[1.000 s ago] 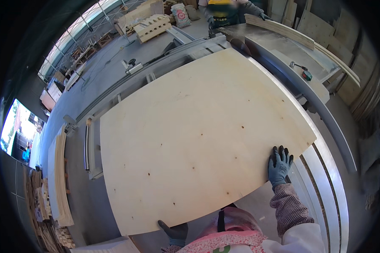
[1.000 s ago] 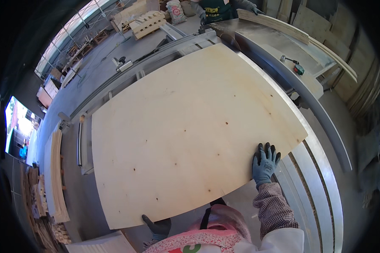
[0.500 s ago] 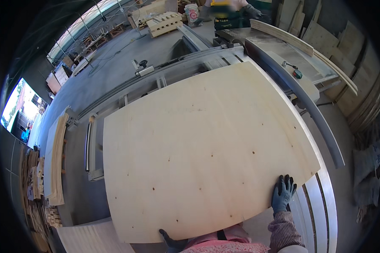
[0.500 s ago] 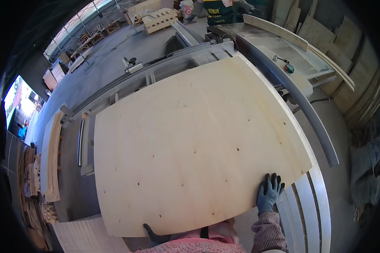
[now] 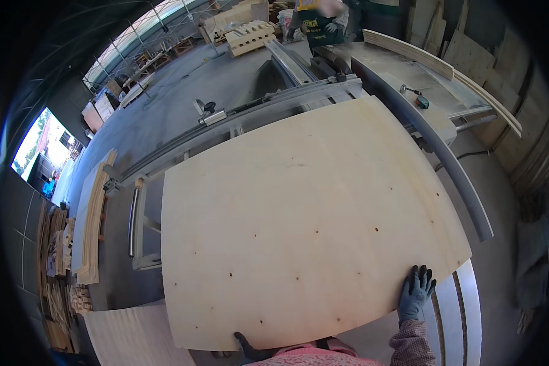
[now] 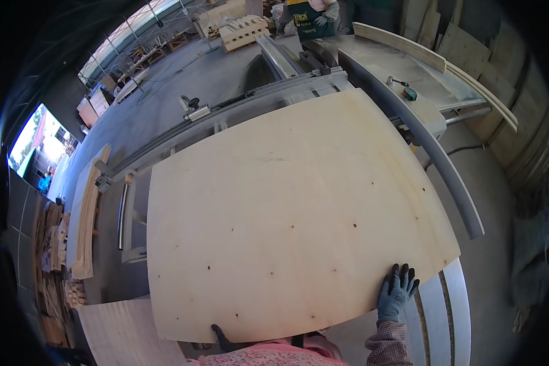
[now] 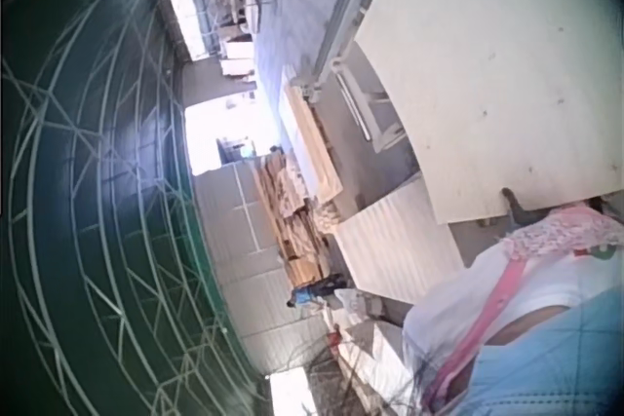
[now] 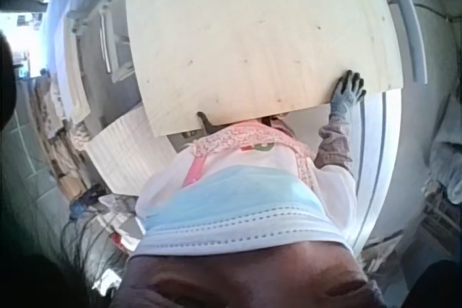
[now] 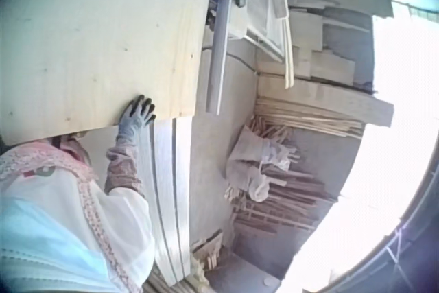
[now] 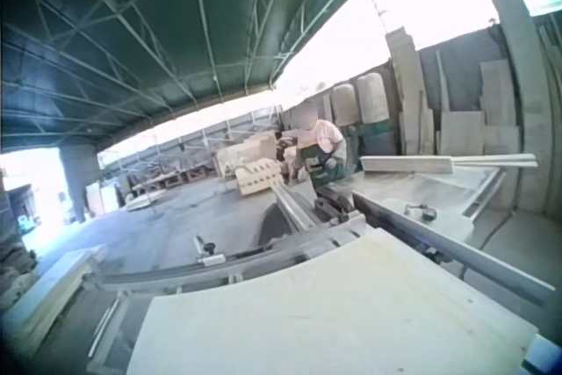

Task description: The person carries a large plywood sheet to a panel saw and positions it for cutting. They guide the sheet through the saw blade with both hands while a coworker assists on the opposite side. The person maintains steady pressure and alignment as the sheet is cut.

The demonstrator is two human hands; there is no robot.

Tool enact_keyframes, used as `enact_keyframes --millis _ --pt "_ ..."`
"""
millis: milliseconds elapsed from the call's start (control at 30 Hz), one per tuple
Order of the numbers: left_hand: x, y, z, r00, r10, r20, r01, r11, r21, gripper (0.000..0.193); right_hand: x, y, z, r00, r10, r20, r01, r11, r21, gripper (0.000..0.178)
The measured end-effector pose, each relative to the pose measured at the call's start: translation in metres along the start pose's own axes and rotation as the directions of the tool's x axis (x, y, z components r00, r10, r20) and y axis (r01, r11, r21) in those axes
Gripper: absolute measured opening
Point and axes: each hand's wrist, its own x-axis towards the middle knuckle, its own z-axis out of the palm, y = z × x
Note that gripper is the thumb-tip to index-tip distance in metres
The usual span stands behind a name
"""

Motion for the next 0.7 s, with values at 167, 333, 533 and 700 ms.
enact_keyframes --millis 167,333,533,700 --pt "0.004 -0.018 0.021 1.0 0.011 -0.002 -0.011 0.994 0.105 0.079 0.029 0.021 -0.002 0.999 -0.002 -0.048 0.0 0.999 -0.034 0.045" --pt "0.012 -0.03 0.043 0.999 0.019 0.051 -0.025 0.993 0.114 0.078 0.053 0.035 -0.001 0.999 0.031 -0.027 -0.033 0.998 -0.062 0.047" --pt "0.011 -0.029 0.07 0.984 0.008 0.177 0.018 0.989 -0.145 0.078 0.039 0.017 0.01 0.99 0.006 -0.138 0.003 0.998 0.064 0.042" --pt "0.016 -0.033 0.055 0.997 -0.006 0.083 0.008 1.0 -0.016 0.081 0.02 -0.047 -0.024 0.999 -0.041 -0.003 0.041 0.99 0.138 0.04"
